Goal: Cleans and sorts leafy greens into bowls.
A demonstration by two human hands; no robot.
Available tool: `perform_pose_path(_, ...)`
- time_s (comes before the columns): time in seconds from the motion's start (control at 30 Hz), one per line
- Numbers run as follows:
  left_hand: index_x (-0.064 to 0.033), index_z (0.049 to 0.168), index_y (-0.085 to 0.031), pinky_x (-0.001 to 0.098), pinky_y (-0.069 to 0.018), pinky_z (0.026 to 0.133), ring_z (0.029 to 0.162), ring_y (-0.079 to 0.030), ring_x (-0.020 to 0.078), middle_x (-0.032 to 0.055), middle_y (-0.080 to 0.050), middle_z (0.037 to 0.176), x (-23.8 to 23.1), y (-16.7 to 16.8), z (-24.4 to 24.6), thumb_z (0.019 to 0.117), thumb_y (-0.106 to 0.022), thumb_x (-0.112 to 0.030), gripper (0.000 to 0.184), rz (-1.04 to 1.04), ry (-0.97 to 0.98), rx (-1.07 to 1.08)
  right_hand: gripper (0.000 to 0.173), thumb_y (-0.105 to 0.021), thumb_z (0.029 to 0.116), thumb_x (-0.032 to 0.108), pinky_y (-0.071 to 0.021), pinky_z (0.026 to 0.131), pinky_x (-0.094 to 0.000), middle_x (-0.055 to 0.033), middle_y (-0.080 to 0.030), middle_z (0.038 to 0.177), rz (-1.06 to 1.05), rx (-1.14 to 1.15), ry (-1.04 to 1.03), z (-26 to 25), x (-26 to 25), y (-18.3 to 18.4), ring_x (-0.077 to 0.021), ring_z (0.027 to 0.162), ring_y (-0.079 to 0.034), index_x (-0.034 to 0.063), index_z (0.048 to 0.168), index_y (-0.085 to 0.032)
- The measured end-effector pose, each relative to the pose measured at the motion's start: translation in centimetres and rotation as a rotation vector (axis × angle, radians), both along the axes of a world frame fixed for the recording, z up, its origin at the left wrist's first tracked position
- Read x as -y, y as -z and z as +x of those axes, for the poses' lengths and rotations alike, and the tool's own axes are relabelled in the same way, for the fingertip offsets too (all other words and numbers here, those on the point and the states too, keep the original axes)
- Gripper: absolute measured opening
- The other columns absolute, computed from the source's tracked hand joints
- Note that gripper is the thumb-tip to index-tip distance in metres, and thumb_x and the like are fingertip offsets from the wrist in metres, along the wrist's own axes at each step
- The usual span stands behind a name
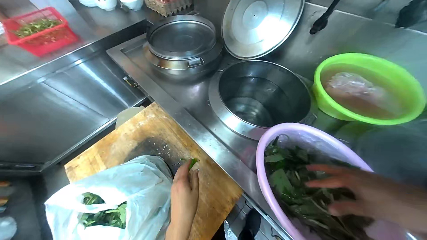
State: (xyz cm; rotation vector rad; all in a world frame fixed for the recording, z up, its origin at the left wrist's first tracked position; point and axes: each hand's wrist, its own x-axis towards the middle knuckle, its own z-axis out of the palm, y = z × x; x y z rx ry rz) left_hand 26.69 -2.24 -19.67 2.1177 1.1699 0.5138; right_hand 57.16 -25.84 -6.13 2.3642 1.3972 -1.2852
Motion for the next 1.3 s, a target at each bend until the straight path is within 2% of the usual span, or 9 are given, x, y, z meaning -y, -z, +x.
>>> perform_pose_path(0.1,-0.0016,0.120,-0.073,0.0427,-0.0560,0.100,0.113,-0.070,0.0251,0.0124,-0.074,0.118,2.9,-2.1,2.4,0.0987,-0.056,-0.015,0.030,0.152,0.130,0.208,0.055,-0.081,0.0866,0.044,-0.0423,0.109,-0.0633,-0.0186,-0.052,0.151,0.161,0.026,0.008,0.6,0.0,4.3,-0.0421,0.137,-0.050,0.0248,0.137,-0.069)
perform_pose_path(0.27,-0.0132,0.111,-0.077,0.0295,-0.0596,0.089,0.102,-0.071,0.0132,0.0018,-0.076,0.108,8.7,-7.3,9.1,0.1032,-0.054,-0.020,0.025,0.303,0.616,0.422,0.022,-0.073,0.0893,0.005,-0.0522,0.099,-0.0526,-0.0169,-0.069,0.117,0.327,0.025,0.143,-0.2,1.4,4.8,-0.0334,0.112,-0.065,0.0053,0.111,-0.074)
perform_pose_path(0.37,-0.0120,0.117,-0.075,0.0399,-0.0623,0.082,0.101,-0.073,0.0252,0.0087,-0.075,0.107,9.7,-8.8,13.3,0.0946,-0.069,-0.027,0.028,0.310,0.817,0.061,0.016,-0.074,0.0887,0.008,-0.0582,0.088,-0.0465,-0.0045,-0.072,0.106,0.573,0.107,0.243,1.7,5.2,3.4,-0.0201,0.100,-0.070,0.0122,0.104,-0.076)
perform_pose_path(0.43,-0.0101,0.142,-0.060,0.0531,-0.0526,0.100,0.126,-0.059,0.0375,0.0190,-0.063,0.135,9.2,-10.3,16.8,0.0935,-0.074,-0.029,0.054,0.101,1.018,-0.366,0.019,-0.069,0.0968,0.017,-0.0575,0.093,-0.0497,-0.0023,-0.074,0.117,0.509,0.231,0.245,2.4,7.2,3.3,-0.0210,0.107,-0.071,0.0181,0.114,-0.077)
perform_pose_path(0.53,-0.0177,0.160,-0.036,0.0675,-0.0413,0.106,0.145,-0.035,0.0481,0.0202,-0.029,0.164,9.4,-10.2,21.5,0.0819,-0.087,-0.031,0.094,-0.075,1.178,-0.739,0.045,-0.065,0.0997,0.044,-0.0491,0.103,-0.0608,-0.0110,-0.060,0.146,0.168,0.285,0.218,1.6,7.6,2.8,-0.0355,0.128,-0.061,0.0258,0.141,-0.065)
perform_pose_path(0.63,-0.0149,0.166,-0.012,0.0758,-0.0413,0.100,0.145,-0.024,0.0596,0.0217,0.000,0.171,10.6,-7.6,23.3,0.0694,-0.096,-0.036,0.130,-0.083,1.244,-0.903,0.111,-0.085,0.0783,0.056,-0.0403,0.106,-0.0698,-0.0299,-0.022,0.165,-0.109,0.070,0.254,-0.2,5.7,3.7,-0.0547,0.139,-0.041,0.0248,0.165,-0.023)
perform_pose_path(0.7,-0.0113,0.165,-0.011,0.0728,-0.0449,0.098,0.142,-0.031,0.0587,0.0259,-0.008,0.168,11.4,-6.3,23.7,0.0687,-0.096,-0.027,0.129,-0.058,1.221,-0.923,0.130,-0.093,0.0704,0.047,-0.0445,0.100,-0.0708,-0.0380,-0.024,0.159,-0.162,0.056,0.247,-1.2,4.4,6.0,-0.0597,0.129,-0.047,0.0175,0.167,-0.012)
perform_pose_path(0.9,-0.0096,0.148,-0.049,0.0615,-0.0472,0.102,0.125,-0.059,0.0411,0.0231,-0.061,0.134,9.1,-8.7,24.6,0.0947,-0.072,-0.023,0.060,-0.132,1.209,-0.859,0.078,-0.086,0.0799,0.017,-0.0477,0.096,-0.0666,-0.0276,-0.059,0.134,-0.013,-0.089,0.516,1.4,3.6,7.4,-0.0465,0.120,-0.059,0.0074,0.148,-0.050)
perform_pose_path(1.3,-0.0039,0.158,-0.029,0.0598,-0.0450,0.106,0.128,-0.057,0.0418,0.0264,-0.057,0.138,8.2,-9.8,23.8,0.1002,-0.066,-0.029,0.073,-0.172,1.027,-0.958,0.064,-0.062,0.0954,0.003,-0.0545,0.076,-0.0393,-0.0124,-0.065,0.122,0.266,-0.438,0.856,2.9,5.8,-1.7,-0.0209,0.096,-0.065,0.0180,0.154,-0.042)
